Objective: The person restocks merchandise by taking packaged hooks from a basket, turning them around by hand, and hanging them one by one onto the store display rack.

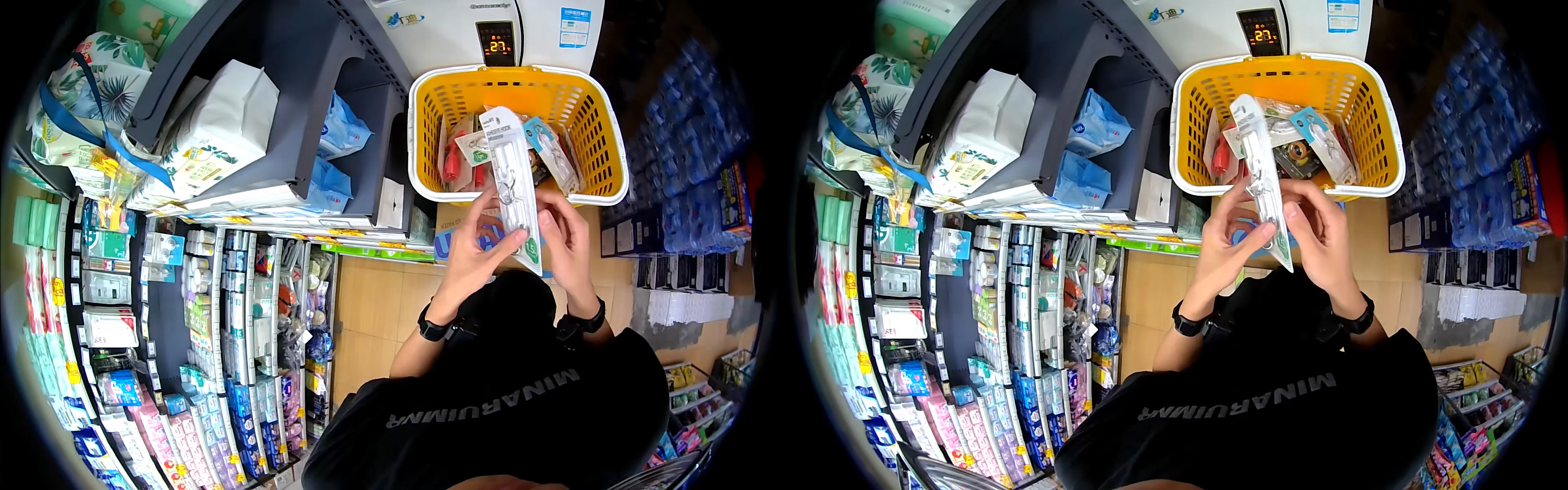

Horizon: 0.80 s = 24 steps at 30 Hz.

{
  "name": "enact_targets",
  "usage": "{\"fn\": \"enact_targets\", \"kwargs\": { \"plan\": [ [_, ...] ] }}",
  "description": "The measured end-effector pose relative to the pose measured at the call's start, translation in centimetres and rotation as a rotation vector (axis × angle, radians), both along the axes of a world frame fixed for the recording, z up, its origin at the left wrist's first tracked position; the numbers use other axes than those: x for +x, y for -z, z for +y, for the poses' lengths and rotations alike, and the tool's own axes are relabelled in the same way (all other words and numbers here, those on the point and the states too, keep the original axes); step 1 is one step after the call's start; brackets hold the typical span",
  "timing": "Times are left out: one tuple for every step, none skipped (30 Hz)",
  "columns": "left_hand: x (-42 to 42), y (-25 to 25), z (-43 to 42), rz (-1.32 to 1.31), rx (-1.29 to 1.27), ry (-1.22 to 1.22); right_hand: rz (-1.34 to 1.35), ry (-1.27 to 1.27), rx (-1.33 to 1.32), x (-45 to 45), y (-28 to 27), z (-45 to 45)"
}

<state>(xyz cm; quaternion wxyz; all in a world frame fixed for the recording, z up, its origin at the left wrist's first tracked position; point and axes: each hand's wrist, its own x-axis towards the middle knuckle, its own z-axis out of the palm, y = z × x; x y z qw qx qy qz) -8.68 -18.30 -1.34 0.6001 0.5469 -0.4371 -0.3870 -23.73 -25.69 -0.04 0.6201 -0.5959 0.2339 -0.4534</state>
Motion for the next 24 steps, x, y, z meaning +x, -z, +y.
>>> {"fn": "enact_targets", "kwargs": {
  "plan": [
    [0.1,-0.1,0.1,0.0,-0.001,-0.002,-0.041,0.028,0.032,0.0,-0.1,0.2],
    [0.3,-0.3,0.3,-0.087,0.025,-0.037,-0.007,0.055,-0.022,0.0,0.1,0.2],
    [0.4,-0.3,0.4,-0.175,0.052,-0.072,-0.008,0.053,-0.023,0.1,0.3,0.2],
    [0.4,-0.1,0.6,-0.239,-0.002,-0.145,-0.006,0.066,-0.008,0.2,0.4,0.2],
    [0.5,-0.2,0.8,-0.239,-0.002,-0.148,-0.005,0.078,0.006,0.3,0.5,0.2],
    [0.8,-0.4,1.2,-0.205,0.0,-0.17,-0.005,0.075,0.006,0.3,0.6,0.2],
    [1.0,-0.6,1.6,-0.17,0.001,-0.191,0.005,0.102,0.011,0.3,0.8,0.2],
    [1.1,-0.8,2.0,-0.106,0.001,-0.222,0.015,0.13,0.015,0.3,1.0,0.2],
    [1.3,-0.8,2.4,-0.105,0.001,-0.226,0.016,0.125,0.015,0.3,1.2,0.3],
    [1.5,-0.8,2.8,-0.078,-0.001,-0.247,0.039,0.138,0.007,0.3,1.3,0.4],
    [1.7,-0.9,3.1,-0.052,-0.003,-0.268,0.061,0.151,-0.003,0.3,1.4,0.5],
    [1.8,-1.0,3.3,-0.059,-0.016,-0.281,0.062,0.146,-0.006,0.4,1.4,0.7],
    [2.0,-1.1,3.6,-0.057,-0.019,-0.286,0.084,0.142,-0.011,0.4,1.4,0.9],
    [2.1,-1.1,4.0,-0.056,-0.015,-0.29,0.105,0.138,-0.017,0.5,1.3,1.2],
    [2.3,-1.2,4.4,-0.055,-0.012,-0.294,0.106,0.133,-0.023,0.7,1.1,1.4],
    [2.4,-1.4,4.8,-0.052,-0.016,-0.301,0.117,0.13,-0.039,0.9,0.8,1.7],
    [2.5,-1.7,5.3,-0.031,-0.002,-0.304,0.129,0.126,-0.056,1.1,0.6,2.0],
    [2.6,-1.9,5.9,-0.008,0.012,-0.308,0.131,0.119,-0.061,1.2,0.5,2.4],
    [2.8,-1.9,6.4,-0.003,0.007,-0.318,0.122,0.112,-0.056,1.5,0.5,2.8],
    [3.0,-1.9,7.0,0.001,0.001,-0.316,0.114,0.103,-0.051,1.7,0.4,3.1],
    [3.3,-2.0,7.6,0.006,-0.006,-0.316,0.117,0.09,-0.06,2.0,0.3,3.6],
    [3.5,-2.1,8.3,0.011,-0.015,-0.334,0.116,0.073,-0.047,2.3,0.1,4.1],
    [3.7,-2.2,9.1,0.016,-0.023,-0.337,0.115,0.053,-0.035,2.6,-0.1,4.6],
    [4.0,-2.4,9.9,0.021,-0.031,-0.342,0.119,0.024,-0.018,2.9,-0.5,5.3]
  ]
}}
